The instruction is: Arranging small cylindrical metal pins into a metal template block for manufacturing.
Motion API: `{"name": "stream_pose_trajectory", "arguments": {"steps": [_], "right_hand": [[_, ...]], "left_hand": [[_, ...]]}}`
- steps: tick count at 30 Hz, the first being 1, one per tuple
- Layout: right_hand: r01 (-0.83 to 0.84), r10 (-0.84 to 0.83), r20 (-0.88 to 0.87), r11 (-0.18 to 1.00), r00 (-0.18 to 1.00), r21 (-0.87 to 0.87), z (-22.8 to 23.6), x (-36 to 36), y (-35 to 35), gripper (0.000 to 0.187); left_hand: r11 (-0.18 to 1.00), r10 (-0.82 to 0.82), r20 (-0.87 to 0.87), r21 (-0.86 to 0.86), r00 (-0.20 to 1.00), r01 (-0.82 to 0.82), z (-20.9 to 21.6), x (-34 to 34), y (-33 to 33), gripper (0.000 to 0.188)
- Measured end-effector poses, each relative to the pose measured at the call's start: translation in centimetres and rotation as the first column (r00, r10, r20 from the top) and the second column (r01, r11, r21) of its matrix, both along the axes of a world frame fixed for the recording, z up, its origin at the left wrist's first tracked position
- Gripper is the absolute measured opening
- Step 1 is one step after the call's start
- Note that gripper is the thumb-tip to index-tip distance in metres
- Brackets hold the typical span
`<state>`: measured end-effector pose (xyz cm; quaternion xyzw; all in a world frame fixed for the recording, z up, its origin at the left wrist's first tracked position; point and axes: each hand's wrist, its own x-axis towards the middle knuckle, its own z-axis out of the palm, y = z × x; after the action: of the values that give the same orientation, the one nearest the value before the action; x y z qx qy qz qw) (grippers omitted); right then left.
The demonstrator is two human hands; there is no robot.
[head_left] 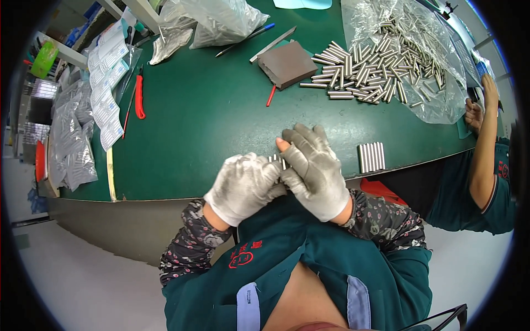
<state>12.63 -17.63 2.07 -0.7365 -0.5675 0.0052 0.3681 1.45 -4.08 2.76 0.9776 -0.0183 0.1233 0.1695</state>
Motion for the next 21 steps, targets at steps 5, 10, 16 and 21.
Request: {"name": "stream_pose_trajectory", "arguments": {"steps": [5, 10, 16, 21], "right_hand": [[-0.015, 0.016, -0.032, 1.0, 0.999, 0.025, -0.1, 0.0, 0.0, 0.037], [-0.024, 0.026, -0.077, 0.999, 0.997, 0.029, 0.4, -0.1, 0.2, 0.021], [0.002, -0.006, 0.043, 0.995, 0.999, 0.095, -0.1, 0.0, 0.7, 0.009], [-0.092, 0.093, 0.0, 0.988, 0.996, 0.123, -0.1, -0.1, 0.1, 0.009]], "left_hand": [[0.987, 0.007, 0.068, -0.16, 0.998, 0.004, -0.6, 0.8, -0.7, 0.024], [0.969, 0.001, 0.093, -0.245, 0.996, 0.022, 0.4, -0.3, -0.7, 0.026], [0.513, 0.321, 0.094, -0.854, 0.942, -0.09, -1.1, -4.1, -2.6, 0.025], [-0.086, -0.333, -0.318, -0.927, 0.888, -0.365, -4.3, -5.6, -3.6, 0.045]]}}
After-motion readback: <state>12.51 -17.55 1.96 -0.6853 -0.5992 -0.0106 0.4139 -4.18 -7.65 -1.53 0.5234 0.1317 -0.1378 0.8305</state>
